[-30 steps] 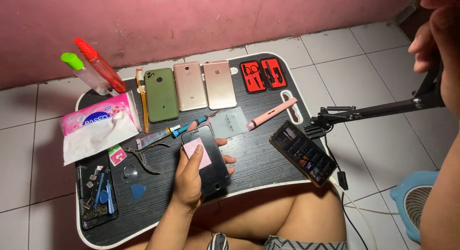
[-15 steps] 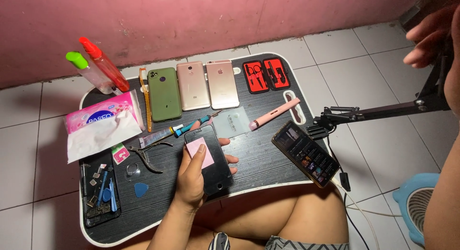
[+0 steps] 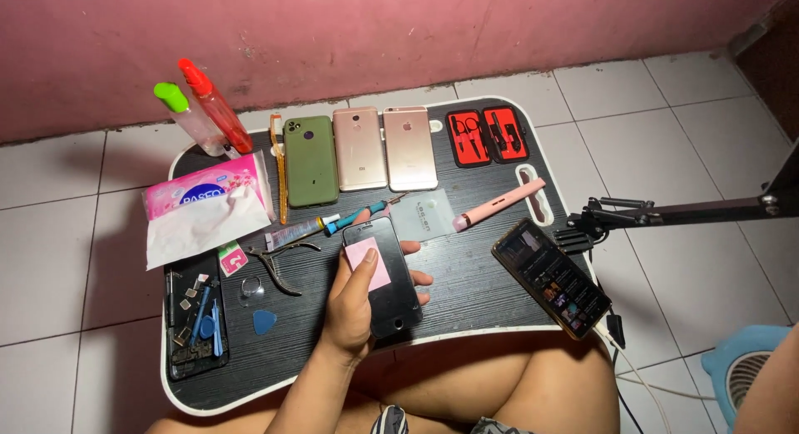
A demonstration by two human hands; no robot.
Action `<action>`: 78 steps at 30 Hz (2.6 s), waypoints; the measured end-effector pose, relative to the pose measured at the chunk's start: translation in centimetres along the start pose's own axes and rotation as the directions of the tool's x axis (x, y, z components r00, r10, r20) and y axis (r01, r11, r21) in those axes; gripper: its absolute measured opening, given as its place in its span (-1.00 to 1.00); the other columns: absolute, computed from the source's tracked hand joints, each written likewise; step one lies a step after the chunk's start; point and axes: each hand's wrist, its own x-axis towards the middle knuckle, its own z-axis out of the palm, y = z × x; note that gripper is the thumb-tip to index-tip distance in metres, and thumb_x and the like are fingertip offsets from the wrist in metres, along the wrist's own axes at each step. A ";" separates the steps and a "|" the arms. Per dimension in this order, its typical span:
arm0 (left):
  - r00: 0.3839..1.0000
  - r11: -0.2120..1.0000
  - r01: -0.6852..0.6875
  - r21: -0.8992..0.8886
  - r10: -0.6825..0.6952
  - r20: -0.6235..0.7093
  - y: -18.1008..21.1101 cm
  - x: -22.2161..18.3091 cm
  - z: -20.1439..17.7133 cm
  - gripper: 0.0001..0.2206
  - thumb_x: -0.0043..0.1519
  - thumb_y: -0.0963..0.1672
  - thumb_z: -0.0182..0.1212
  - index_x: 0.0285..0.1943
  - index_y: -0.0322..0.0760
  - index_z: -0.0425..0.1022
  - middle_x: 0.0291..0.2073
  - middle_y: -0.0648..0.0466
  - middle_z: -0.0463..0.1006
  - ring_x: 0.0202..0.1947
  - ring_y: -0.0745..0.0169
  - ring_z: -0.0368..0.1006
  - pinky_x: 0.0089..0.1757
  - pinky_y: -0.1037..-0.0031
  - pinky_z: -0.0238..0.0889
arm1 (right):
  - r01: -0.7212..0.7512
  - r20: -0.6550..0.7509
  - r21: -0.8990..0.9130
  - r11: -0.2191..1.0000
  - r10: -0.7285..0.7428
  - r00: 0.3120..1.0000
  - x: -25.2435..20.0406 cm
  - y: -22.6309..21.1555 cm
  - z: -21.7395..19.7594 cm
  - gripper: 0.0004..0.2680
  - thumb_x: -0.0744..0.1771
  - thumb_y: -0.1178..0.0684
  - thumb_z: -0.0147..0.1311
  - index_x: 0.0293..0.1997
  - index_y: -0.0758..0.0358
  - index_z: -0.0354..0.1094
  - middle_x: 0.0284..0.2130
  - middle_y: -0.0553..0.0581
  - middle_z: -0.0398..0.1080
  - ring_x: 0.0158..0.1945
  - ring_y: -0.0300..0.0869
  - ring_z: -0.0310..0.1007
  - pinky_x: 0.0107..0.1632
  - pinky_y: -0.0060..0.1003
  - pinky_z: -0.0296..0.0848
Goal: Cleaning and organizing multiple smartphones on a small table using wipes and repair tools
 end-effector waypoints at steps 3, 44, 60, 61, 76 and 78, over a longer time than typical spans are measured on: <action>0.988 0.993 0.111 -0.039 -0.115 -0.100 0.9 0.9 0.8 -0.41 0.29 -0.05 -0.02 0.57 0.08 0.00 -0.04 -0.40 0.53 -0.34 -0.30 0.59 -0.39 0.03 0.55 | 0.125 -0.244 -0.366 0.922 -0.225 0.943 2.6 -16.3 16.1 -0.72 0.34 -0.18 -0.02 -0.05 0.22 0.29 -0.15 0.11 0.47 -0.06 -0.02 0.52 0.07 -0.09 0.51; 0.997 0.989 0.051 -0.140 -0.042 0.068 -1.1 3.6 0.6 -0.15 0.17 0.32 -0.45 0.46 -0.19 0.23 0.21 -0.41 0.47 0.23 -0.32 0.44 0.20 0.03 0.33 | 0.089 -0.083 -0.675 0.732 -0.196 0.977 9.4 -14.2 34.9 -0.54 0.42 -0.39 -0.33 0.30 -0.03 0.39 0.28 -0.12 0.39 0.45 0.13 0.13 0.47 0.18 -0.49; 0.973 0.966 0.168 -0.196 -0.194 -0.124 0.4 3.3 1.4 -0.08 0.01 0.40 -0.47 0.39 -0.02 0.26 -0.16 -0.27 0.53 -0.29 -0.30 0.58 -0.45 0.02 0.45 | 0.157 -0.263 -0.592 0.790 -0.374 0.889 7.6 -15.4 33.8 -0.92 0.38 0.06 0.15 -0.29 -0.03 0.53 -0.17 -0.22 0.60 -0.15 -0.25 0.50 0.20 -0.17 0.18; 0.981 0.978 0.140 -0.152 -0.158 -0.109 0.3 3.3 1.2 -0.07 0.02 0.39 -0.45 0.44 -0.05 0.23 -0.15 -0.30 0.54 -0.29 -0.30 0.59 -0.42 0.07 0.49 | 0.159 -0.312 -0.478 0.864 -0.336 0.888 7.7 -15.7 33.4 -0.85 0.40 0.04 0.00 -0.26 0.08 0.53 -0.25 -0.12 0.60 -0.22 -0.20 0.48 0.00 -0.19 0.22; 0.993 0.990 -0.099 0.100 0.105 -0.062 -0.9 1.1 -1.4 -0.29 0.32 0.25 -0.65 0.14 -0.19 0.33 -0.06 -0.39 0.64 -0.19 -0.27 0.68 -0.32 0.04 0.61 | -0.175 -0.380 -0.577 0.798 -0.073 0.922 14.6 -14.0 27.1 -0.66 0.36 0.20 0.19 0.29 0.53 0.34 -0.07 0.48 0.47 -0.04 0.35 0.47 0.04 0.12 0.37; 0.992 0.990 -0.108 0.094 0.114 -0.053 -0.9 1.4 -1.4 -0.29 0.32 0.25 -0.63 0.14 -0.21 0.32 -0.06 -0.40 0.64 -0.19 -0.28 0.68 -0.32 0.03 0.61 | -0.094 -0.428 -0.633 0.769 -0.247 0.869 13.2 -14.6 25.0 -0.74 0.43 0.20 0.16 0.26 0.52 0.40 -0.06 0.35 0.50 -0.03 0.24 0.47 0.07 0.01 0.35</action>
